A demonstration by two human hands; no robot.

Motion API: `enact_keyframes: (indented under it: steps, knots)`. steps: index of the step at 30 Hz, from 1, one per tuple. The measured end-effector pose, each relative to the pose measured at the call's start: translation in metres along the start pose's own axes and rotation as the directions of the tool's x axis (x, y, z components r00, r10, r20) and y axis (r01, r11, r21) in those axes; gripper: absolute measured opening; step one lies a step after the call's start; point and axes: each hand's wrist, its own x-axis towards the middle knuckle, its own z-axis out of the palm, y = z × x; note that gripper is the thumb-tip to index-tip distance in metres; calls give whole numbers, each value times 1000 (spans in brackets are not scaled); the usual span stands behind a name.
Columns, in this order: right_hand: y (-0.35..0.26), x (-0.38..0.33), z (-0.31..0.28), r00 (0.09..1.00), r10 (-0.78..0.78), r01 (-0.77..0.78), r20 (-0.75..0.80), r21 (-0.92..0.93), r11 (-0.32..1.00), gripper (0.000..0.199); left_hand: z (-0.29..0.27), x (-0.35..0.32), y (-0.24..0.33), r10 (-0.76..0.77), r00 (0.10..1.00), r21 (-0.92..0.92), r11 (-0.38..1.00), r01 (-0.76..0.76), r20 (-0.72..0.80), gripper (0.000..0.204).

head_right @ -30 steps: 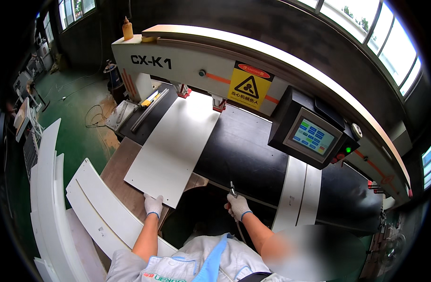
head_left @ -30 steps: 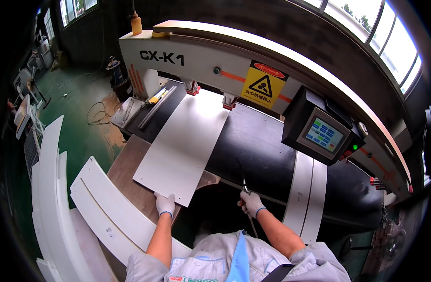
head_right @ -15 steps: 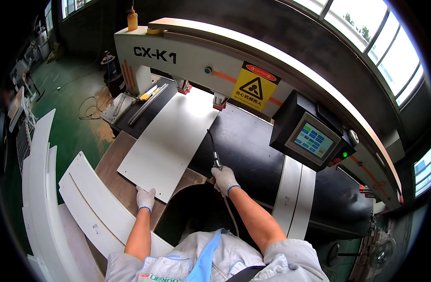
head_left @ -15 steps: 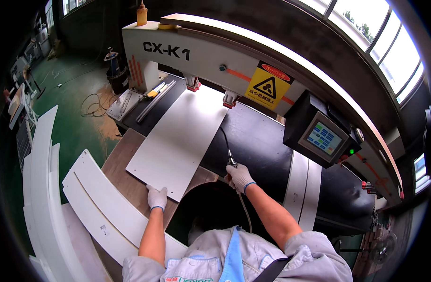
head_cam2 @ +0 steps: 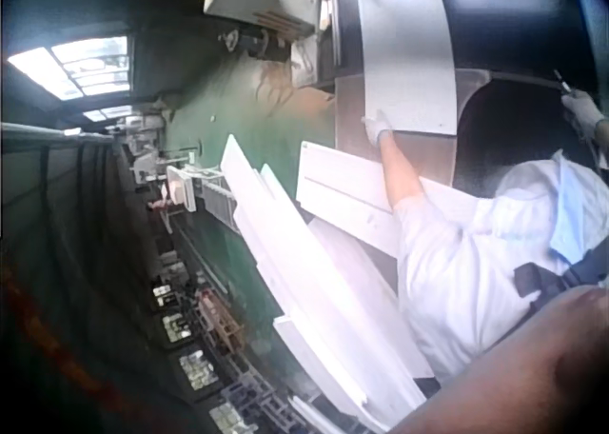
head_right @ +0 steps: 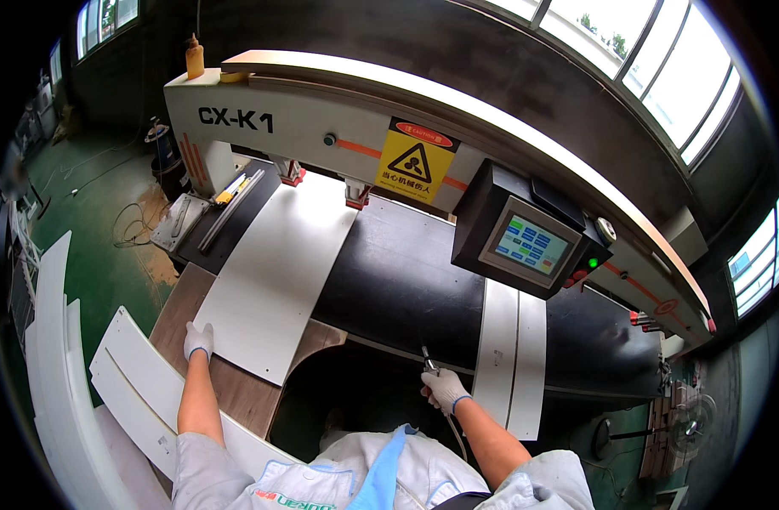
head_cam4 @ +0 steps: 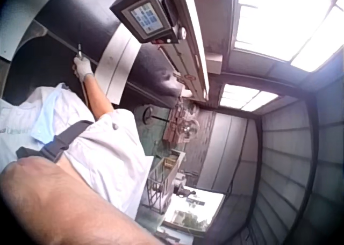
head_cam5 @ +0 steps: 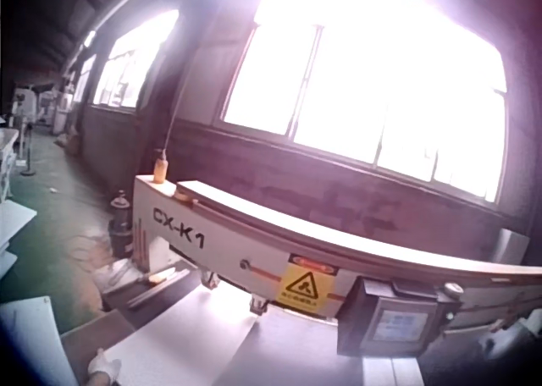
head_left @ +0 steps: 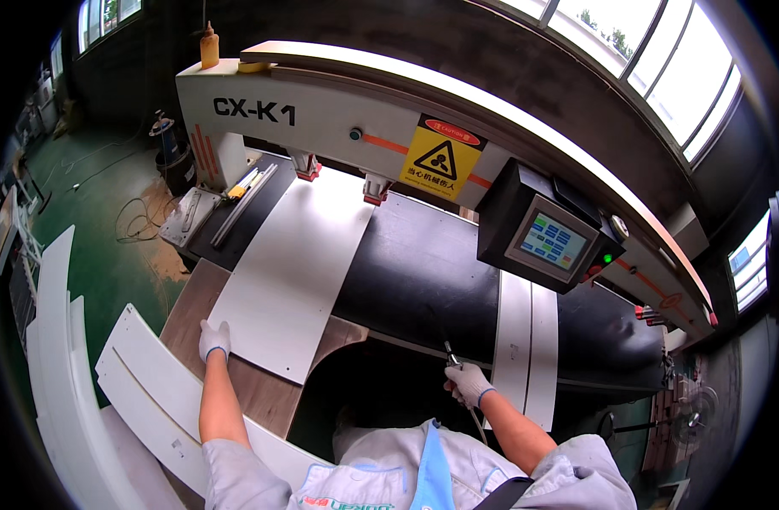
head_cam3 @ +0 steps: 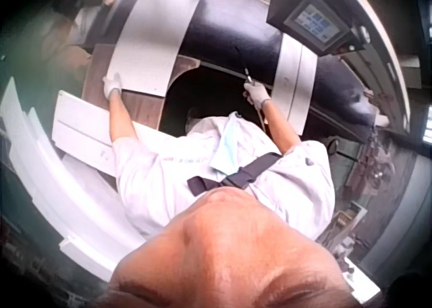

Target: The person applies glue to white rectangular panels using a handheld applicator, placing each panel onto a machine bed for processing.

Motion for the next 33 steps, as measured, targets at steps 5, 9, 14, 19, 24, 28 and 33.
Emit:
enact_keyframes:
  steps: [5, 9, 14, 19, 24, 28, 33]
  knots:
    - [26, -3, 8, 997, 74, -71, -37, 79, 994, 39, 8, -8, -5, 40, 998, 98, 994, -44, 45, 86]
    - [4, 0, 31, 1000, 16, -15, -8, 66, 998, 39, 3, -14, 2, 39, 998, 81, 996, -43, 44, 87]
    - [-92, -13, 53, 963, -267, 265, -15, -83, 961, 33, -4, -33, 13, 13, 996, 27, 1000, -15, 89, 92]
    - [-214, 25, 79, 758, -638, 619, -134, -160, 769, 35, 29, -86, -7, 30, 999, -479, 877, -34, -16, 88]
    - [-316, 13, 97, 680, -703, 685, -207, -163, 710, 35, 43, -126, -9, 106, 993, -432, 899, -77, 44, 90]
    - [-350, 5, 99, 808, -548, 563, -217, 10, 826, 34, 58, -113, -18, 36, 998, -437, 899, -10, 51, 78]
    - [-333, -19, 99, 788, -597, 614, -150, 125, 779, 31, 53, -122, -3, 91, 992, -488, 872, -35, 92, 89]
